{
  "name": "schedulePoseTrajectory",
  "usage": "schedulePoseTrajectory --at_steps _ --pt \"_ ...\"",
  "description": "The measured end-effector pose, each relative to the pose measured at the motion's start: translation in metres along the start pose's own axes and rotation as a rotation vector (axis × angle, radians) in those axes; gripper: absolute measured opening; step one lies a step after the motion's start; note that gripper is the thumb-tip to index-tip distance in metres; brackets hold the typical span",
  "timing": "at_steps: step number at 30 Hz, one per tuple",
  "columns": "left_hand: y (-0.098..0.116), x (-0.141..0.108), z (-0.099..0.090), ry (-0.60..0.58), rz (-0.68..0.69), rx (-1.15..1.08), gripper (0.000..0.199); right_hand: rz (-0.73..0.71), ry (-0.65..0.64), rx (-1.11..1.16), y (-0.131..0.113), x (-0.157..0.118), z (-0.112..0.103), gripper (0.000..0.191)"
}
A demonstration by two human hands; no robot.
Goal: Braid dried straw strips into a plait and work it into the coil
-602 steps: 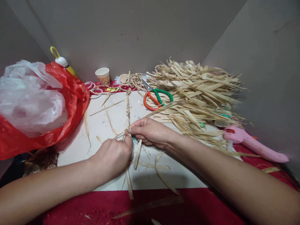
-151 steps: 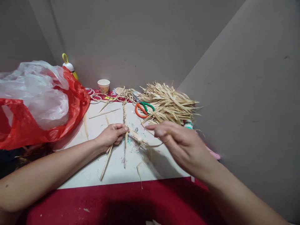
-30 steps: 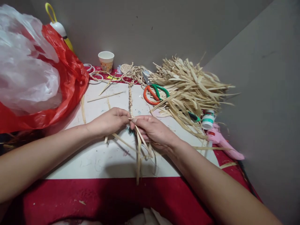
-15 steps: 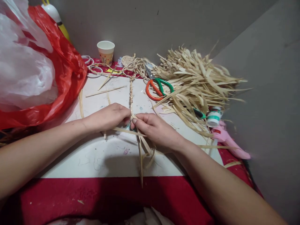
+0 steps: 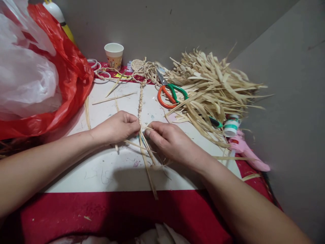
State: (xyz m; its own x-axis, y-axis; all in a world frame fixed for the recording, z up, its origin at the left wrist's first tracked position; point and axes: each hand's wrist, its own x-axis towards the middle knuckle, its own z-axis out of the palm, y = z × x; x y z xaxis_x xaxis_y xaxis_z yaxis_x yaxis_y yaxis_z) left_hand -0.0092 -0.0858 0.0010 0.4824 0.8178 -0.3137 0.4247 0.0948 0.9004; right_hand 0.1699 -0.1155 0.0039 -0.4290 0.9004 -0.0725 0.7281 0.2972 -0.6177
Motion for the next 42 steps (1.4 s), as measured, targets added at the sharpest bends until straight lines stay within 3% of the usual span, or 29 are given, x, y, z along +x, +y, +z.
schedulePoseTrajectory --at_steps 6,10,15,19,25,27,30,32,37,42 --pt "0.002 -0.001 0.001 0.01 -0.003 0.012 0.024 -0.011 -0.005 0.02 -0.014 -0.009 0.004 0.028" --pt "0.001 -0.001 0.003 0.009 -0.018 -0.054 0.025 0.006 -0.078 -0.094 -0.018 -0.013 0.013 0.026" --pt "0.004 -0.003 0.006 -0.016 -0.048 -0.218 0.035 0.013 -0.078 -0.266 -0.018 -0.012 0.021 0.025" --pt "0.004 -0.004 0.006 0.007 -0.051 -0.225 0.027 0.029 -0.067 -0.267 -0.02 -0.013 0.02 0.026" --pt "0.009 -0.003 -0.003 -0.053 -0.142 -0.328 0.024 -0.138 -0.257 -0.036 -0.034 -0.031 -0.013 0.035" --pt "0.009 -0.003 -0.007 -0.085 -0.164 -0.378 0.024 -0.159 -0.191 0.073 -0.033 -0.035 -0.026 0.037" --pt "0.008 -0.001 -0.011 -0.128 -0.187 -0.438 0.021 -0.066 0.031 0.255 -0.024 -0.03 -0.037 0.038" --pt "0.006 0.001 -0.013 -0.146 -0.198 -0.462 0.02 0.027 0.081 0.39 -0.015 -0.021 -0.036 0.036" --pt "0.004 0.002 -0.016 -0.154 -0.207 -0.486 0.019 0.21 -0.005 0.714 0.003 0.0 -0.021 0.027" --pt "0.003 0.003 -0.015 -0.174 -0.173 -0.46 0.018 0.304 -0.236 0.964 0.004 0.006 -0.003 0.033"
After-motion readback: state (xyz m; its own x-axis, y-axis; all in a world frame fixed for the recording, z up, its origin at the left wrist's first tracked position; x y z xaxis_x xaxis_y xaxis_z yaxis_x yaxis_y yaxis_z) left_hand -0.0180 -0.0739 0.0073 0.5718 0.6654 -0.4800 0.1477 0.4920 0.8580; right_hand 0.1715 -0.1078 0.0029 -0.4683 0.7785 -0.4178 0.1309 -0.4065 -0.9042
